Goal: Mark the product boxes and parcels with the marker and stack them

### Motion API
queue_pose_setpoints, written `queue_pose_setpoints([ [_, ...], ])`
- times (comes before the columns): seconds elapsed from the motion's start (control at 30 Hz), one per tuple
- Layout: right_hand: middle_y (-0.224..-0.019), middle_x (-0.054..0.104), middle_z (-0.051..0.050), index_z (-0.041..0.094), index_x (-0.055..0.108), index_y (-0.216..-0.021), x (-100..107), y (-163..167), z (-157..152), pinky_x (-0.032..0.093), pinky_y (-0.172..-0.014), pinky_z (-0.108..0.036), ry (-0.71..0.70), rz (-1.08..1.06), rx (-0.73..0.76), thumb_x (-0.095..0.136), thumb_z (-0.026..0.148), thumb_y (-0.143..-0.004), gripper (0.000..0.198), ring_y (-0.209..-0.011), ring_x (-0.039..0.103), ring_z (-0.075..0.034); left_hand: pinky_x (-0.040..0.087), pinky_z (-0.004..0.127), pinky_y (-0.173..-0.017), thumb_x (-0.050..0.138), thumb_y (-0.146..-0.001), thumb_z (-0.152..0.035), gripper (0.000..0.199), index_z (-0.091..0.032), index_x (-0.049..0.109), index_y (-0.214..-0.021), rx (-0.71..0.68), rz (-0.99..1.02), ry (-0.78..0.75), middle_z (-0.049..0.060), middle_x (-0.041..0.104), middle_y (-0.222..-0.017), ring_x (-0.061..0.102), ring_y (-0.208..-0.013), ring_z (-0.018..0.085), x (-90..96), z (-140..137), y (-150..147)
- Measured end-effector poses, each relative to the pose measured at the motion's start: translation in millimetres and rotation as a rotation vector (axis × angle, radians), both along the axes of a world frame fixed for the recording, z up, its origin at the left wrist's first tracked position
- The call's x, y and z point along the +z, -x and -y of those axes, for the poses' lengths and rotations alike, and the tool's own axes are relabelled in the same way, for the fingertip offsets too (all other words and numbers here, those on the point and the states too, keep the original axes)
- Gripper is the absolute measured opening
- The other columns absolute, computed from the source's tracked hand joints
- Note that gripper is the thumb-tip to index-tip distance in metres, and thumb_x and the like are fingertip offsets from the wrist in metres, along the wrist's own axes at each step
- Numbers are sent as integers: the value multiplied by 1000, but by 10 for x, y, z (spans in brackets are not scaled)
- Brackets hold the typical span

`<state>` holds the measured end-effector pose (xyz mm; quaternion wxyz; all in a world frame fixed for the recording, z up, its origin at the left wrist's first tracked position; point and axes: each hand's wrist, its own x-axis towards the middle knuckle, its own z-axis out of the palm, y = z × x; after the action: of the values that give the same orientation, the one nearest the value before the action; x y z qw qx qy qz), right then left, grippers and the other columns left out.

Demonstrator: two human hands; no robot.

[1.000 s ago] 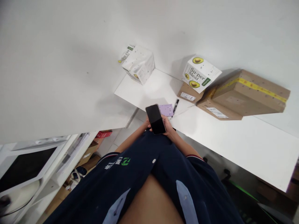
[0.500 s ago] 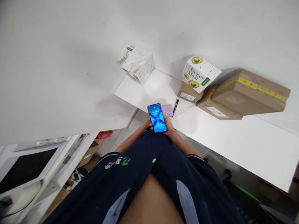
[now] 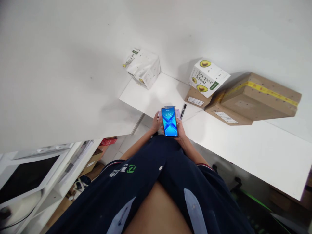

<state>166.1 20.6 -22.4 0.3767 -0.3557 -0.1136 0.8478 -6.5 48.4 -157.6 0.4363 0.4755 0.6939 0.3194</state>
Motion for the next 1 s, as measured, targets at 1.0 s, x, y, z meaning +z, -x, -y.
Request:
queue_pose_setpoints([
  [1.0, -150, 45, -24, 13, 40, -150, -716, -948, -21, 40, -109, -56, -478, 1802, 276, 57, 48, -90, 71, -138, 43, -37, 41, 49, -114, 87, -59, -24, 118, -18, 23, -158, -425, 81, -80, 24, 28, -160, 32, -149, 35, 87, -165, 356],
])
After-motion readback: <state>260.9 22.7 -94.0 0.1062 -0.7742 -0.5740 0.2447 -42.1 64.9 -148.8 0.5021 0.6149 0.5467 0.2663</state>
